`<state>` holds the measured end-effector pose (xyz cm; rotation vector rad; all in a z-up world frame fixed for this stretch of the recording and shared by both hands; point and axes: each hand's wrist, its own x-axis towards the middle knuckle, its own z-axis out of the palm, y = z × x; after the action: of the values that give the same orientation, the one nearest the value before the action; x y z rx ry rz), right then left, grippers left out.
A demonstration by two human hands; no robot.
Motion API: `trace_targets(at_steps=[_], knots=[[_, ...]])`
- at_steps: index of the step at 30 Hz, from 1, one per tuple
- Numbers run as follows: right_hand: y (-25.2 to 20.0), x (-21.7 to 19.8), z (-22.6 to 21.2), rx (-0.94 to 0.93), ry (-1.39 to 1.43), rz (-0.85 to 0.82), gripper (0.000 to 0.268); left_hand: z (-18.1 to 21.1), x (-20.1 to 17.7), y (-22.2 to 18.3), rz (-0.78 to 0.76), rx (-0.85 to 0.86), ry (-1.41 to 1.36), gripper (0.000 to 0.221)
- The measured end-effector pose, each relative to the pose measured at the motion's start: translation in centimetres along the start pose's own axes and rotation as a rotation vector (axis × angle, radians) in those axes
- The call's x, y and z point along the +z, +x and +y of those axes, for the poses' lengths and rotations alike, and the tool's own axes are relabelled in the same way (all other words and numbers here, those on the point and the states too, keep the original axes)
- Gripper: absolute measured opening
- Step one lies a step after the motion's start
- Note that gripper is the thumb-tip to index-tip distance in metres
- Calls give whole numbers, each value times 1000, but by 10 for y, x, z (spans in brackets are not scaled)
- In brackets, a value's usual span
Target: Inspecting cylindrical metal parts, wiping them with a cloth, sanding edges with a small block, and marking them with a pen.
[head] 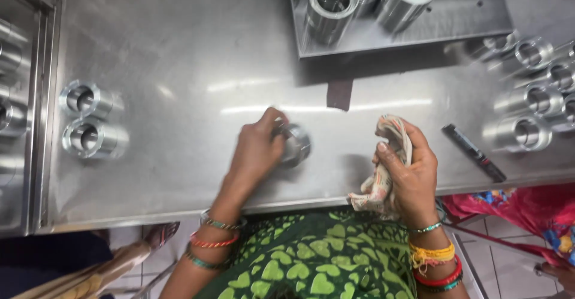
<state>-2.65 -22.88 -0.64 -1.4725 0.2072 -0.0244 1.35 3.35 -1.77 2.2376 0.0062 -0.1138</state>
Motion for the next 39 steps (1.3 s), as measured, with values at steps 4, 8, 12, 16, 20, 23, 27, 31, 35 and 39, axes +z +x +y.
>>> trace_targets(at_steps=[4,8,12,16,20,23,27,31,35,39], knots=[[8,-17,9,28,20,42,42,-35,-39,-5,47,77,237,19],[12,-17,15,104,29,39,45,-48,-78,-14,92,-50,439,28],[14,-8,18,136,-54,-2,48,-62,-83,-7,353,-14,716,43],[14,0,22,220,-192,-27,51,-31,-64,18,354,64,601,43],[4,3,30,87,-433,-89,52,24,-28,47,316,362,442,37],[-6,9,32,-127,-621,-117,48,52,-7,75,383,526,392,43],[-18,21,21,-236,-712,-132,60,74,14,117,482,675,440,50],[-17,21,22,-242,-716,-146,63,74,21,142,453,661,553,38],[-17,20,25,-240,-718,-148,61,78,8,135,407,662,446,24],[-17,23,24,-242,-720,-141,61,76,-7,105,393,582,132,35]])
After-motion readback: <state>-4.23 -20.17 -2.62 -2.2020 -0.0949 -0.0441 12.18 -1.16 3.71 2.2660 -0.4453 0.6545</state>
